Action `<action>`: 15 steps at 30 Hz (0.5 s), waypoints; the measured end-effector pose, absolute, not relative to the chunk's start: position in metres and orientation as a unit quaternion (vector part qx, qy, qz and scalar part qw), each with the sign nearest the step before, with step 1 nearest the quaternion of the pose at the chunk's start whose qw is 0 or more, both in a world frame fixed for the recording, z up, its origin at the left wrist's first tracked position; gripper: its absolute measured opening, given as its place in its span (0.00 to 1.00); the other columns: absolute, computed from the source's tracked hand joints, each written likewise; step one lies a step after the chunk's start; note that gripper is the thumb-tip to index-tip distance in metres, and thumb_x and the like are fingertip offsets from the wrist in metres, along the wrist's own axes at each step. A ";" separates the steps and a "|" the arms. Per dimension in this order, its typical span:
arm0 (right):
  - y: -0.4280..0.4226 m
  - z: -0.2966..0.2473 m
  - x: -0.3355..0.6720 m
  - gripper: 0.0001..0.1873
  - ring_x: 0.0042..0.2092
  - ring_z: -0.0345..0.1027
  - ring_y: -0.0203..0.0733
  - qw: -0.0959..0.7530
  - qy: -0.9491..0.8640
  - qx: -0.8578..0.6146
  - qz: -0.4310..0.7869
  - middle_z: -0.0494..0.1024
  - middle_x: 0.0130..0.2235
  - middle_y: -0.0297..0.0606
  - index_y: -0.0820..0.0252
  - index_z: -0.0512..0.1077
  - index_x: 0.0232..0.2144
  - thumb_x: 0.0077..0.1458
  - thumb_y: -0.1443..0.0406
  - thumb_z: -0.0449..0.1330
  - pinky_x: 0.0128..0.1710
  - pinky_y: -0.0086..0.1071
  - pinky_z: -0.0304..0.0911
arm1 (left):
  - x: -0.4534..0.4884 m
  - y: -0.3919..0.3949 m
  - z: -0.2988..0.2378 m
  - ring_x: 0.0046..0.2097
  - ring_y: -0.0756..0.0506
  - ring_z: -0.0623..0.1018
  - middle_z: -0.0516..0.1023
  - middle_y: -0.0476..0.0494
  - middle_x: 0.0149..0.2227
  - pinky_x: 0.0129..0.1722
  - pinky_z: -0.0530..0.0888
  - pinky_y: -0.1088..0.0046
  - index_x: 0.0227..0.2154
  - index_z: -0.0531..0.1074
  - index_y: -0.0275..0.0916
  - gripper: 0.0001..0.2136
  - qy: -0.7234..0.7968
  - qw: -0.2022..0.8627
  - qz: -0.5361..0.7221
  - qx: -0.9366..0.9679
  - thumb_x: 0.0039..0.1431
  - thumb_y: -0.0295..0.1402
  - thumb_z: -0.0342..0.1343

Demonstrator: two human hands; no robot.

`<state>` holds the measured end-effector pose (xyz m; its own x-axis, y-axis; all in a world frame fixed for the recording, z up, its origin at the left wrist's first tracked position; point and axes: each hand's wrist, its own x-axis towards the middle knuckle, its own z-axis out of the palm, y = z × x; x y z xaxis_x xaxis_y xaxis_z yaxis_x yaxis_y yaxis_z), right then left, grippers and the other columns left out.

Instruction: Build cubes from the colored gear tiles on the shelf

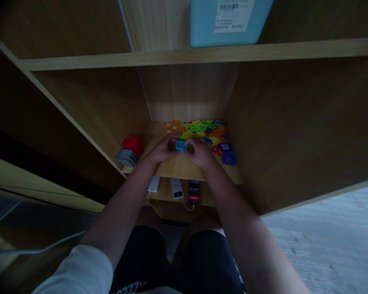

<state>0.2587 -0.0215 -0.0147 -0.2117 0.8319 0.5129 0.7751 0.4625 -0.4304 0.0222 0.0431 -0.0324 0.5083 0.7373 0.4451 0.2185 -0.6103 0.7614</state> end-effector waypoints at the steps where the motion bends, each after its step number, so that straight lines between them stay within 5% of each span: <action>1: -0.021 -0.014 0.259 0.10 0.57 0.74 0.60 0.354 -0.778 -0.517 0.042 0.86 0.51 0.41 0.49 0.78 0.46 0.63 0.57 0.66 0.60 0.55 0.66 | 0.022 0.043 -0.033 0.58 0.36 0.80 0.80 0.32 0.57 0.63 0.76 0.51 0.60 0.70 0.37 0.35 0.294 0.330 0.398 0.804 0.55 0.47 0.75; 15: -0.022 -0.015 0.258 0.10 0.59 0.73 0.62 0.353 -0.781 -0.513 0.048 0.85 0.53 0.41 0.49 0.77 0.47 0.64 0.58 0.66 0.61 0.57 0.64 | 0.022 0.043 -0.033 0.59 0.34 0.80 0.79 0.31 0.59 0.63 0.76 0.51 0.60 0.71 0.37 0.37 0.291 0.338 0.397 0.802 0.54 0.49 0.76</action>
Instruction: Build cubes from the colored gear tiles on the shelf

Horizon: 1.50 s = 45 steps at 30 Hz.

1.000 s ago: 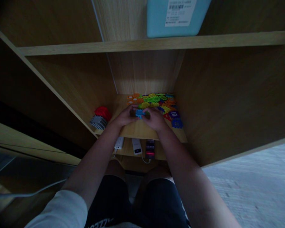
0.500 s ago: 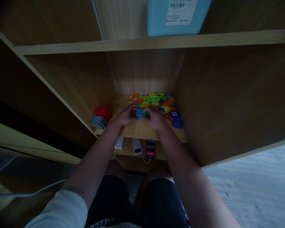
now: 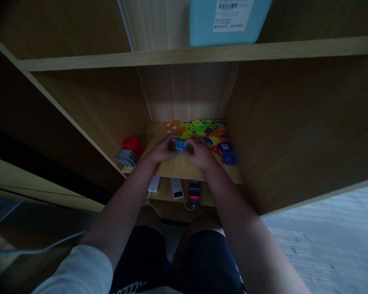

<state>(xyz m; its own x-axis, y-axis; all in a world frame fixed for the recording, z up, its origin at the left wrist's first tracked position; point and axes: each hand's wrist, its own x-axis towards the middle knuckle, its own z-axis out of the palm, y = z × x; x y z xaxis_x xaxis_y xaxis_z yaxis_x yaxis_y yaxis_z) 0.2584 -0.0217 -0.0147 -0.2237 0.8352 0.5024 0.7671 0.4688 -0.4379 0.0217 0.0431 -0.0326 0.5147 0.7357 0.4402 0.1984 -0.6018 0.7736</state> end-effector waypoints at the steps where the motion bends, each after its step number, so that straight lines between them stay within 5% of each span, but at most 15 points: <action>1: -0.022 -0.014 0.258 0.10 0.59 0.73 0.62 0.354 -0.781 -0.512 0.050 0.85 0.53 0.41 0.49 0.77 0.47 0.64 0.58 0.66 0.61 0.57 0.65 | 0.022 0.043 -0.032 0.59 0.34 0.80 0.79 0.31 0.58 0.63 0.76 0.51 0.61 0.71 0.36 0.37 0.292 0.338 0.397 0.802 0.54 0.50 0.76; 9: -0.022 -0.017 0.258 0.23 0.61 0.71 0.66 0.346 -0.775 -0.528 0.031 0.83 0.56 0.46 0.50 0.75 0.55 0.58 0.56 0.70 0.60 0.57 0.64 | 0.023 0.038 -0.025 0.63 0.33 0.78 0.78 0.31 0.60 0.67 0.73 0.49 0.61 0.71 0.39 0.37 0.274 0.348 0.409 0.798 0.54 0.50 0.76; 18: -0.020 -0.021 0.255 0.26 0.61 0.71 0.65 0.316 -0.778 -0.542 0.025 0.83 0.58 0.48 0.55 0.73 0.57 0.58 0.57 0.70 0.60 0.55 0.61 | 0.021 0.033 -0.020 0.63 0.37 0.78 0.79 0.35 0.59 0.67 0.73 0.52 0.57 0.71 0.40 0.18 0.370 0.249 0.465 0.765 0.66 0.34 0.58; 26: -0.022 -0.019 0.254 0.27 0.61 0.72 0.64 0.317 -0.787 -0.528 0.028 0.85 0.54 0.48 0.55 0.73 0.57 0.58 0.58 0.71 0.57 0.51 0.60 | 0.032 -0.013 0.004 0.48 0.40 0.80 0.80 0.40 0.43 0.55 0.75 0.60 0.47 0.73 0.39 0.09 0.415 0.118 0.503 0.749 0.66 0.28 0.58; 32: -0.025 -0.018 0.251 0.26 0.60 0.73 0.60 0.310 -0.814 -0.489 0.037 0.85 0.53 0.46 0.53 0.73 0.58 0.59 0.57 0.71 0.59 0.50 0.58 | 0.038 -0.141 0.003 0.40 0.44 0.77 0.77 0.45 0.35 0.45 0.72 0.66 0.38 0.73 0.42 0.02 0.328 0.148 0.516 0.777 0.69 0.29 0.57; 41: -0.016 -0.009 0.211 0.30 0.61 0.73 0.59 0.282 -0.828 -0.482 0.055 0.85 0.54 0.47 0.54 0.72 0.59 0.58 0.57 0.74 0.58 0.48 0.60 | 0.014 -0.287 -0.098 0.37 0.48 0.81 0.84 0.47 0.35 0.38 0.73 0.74 0.40 0.79 0.42 0.05 0.332 0.376 0.125 0.856 0.65 0.30 0.59; 45: -0.004 -0.010 0.169 0.31 0.61 0.72 0.61 0.275 -0.821 -0.497 0.056 0.85 0.54 0.48 0.57 0.70 0.61 0.59 0.58 0.73 0.58 0.49 0.62 | 0.006 -0.287 -0.136 0.43 0.41 0.84 0.87 0.43 0.40 0.45 0.77 0.65 0.39 0.81 0.42 0.05 0.313 0.370 -0.015 0.874 0.65 0.35 0.61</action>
<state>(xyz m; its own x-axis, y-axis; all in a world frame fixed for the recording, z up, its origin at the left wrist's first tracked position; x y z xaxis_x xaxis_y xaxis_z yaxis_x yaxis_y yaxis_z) 0.1691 -0.0045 -0.0095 -0.3545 0.8475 0.3950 0.7859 0.4990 -0.3653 0.0062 -0.2871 -0.1361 0.8035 0.5367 -0.2575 0.5584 -0.5296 0.6385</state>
